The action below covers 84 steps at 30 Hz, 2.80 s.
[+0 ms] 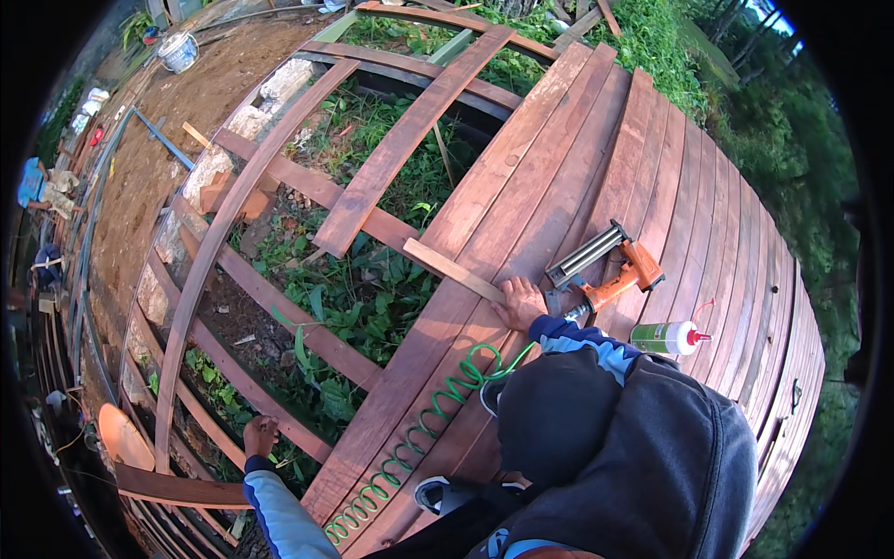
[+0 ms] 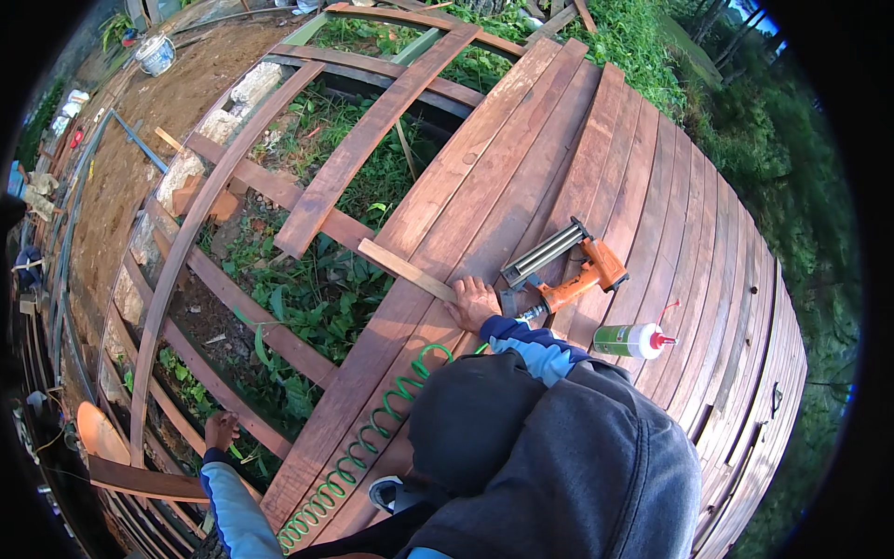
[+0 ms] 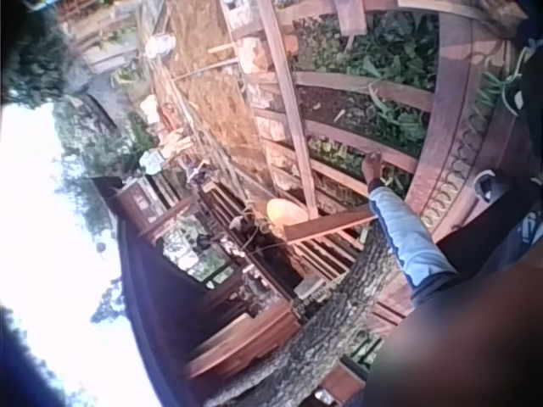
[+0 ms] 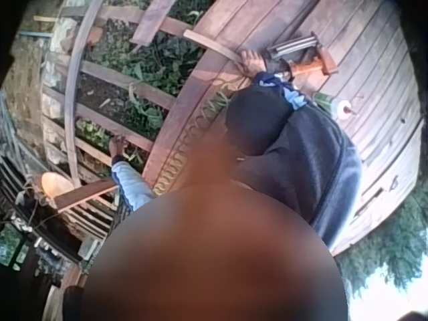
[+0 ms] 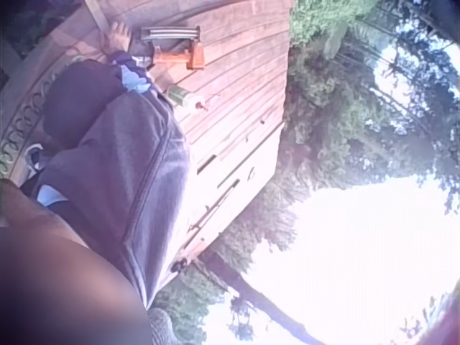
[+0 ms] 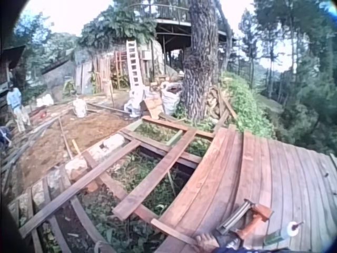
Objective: The person installs wooden planks on an outdoor deck frame using a pneumatic nail gun. They position each plank, drive nails along its length, and occasionally use a small wooden spacer to maintain consistent gaps between boards.
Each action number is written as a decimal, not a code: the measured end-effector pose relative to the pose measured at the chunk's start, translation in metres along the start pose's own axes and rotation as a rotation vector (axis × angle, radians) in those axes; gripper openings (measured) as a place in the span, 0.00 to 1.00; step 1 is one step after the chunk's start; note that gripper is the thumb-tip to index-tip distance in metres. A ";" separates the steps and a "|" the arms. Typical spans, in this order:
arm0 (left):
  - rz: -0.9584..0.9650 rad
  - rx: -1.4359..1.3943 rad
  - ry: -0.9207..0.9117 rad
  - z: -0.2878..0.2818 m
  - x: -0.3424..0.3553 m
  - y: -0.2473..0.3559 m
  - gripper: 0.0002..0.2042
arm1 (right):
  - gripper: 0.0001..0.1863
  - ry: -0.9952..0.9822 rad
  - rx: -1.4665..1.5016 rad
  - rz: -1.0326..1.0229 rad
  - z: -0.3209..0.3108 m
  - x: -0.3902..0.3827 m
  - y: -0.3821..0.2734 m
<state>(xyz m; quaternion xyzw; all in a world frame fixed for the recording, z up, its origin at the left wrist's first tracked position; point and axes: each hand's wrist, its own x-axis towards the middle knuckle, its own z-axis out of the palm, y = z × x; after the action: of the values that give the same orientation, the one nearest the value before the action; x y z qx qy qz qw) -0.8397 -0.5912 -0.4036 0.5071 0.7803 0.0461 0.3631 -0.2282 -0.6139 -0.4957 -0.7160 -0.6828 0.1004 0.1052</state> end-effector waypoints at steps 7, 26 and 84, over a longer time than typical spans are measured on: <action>-0.018 0.014 0.003 0.001 -0.003 0.008 0.12 | 0.21 -0.029 -0.008 0.013 -0.001 0.000 0.000; 0.000 -0.030 -0.009 0.002 0.000 -0.001 0.12 | 0.22 0.023 0.025 0.021 -0.003 -0.002 -0.002; 0.041 0.000 -0.069 0.018 0.023 -0.020 0.14 | 0.17 -0.724 0.271 0.554 -0.030 -0.273 0.115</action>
<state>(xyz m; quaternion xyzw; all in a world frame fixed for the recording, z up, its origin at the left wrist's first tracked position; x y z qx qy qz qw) -0.8489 -0.5870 -0.4370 0.5244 0.7567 0.0361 0.3887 -0.1224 -0.8922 -0.5004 -0.7699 -0.4398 0.4558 -0.0780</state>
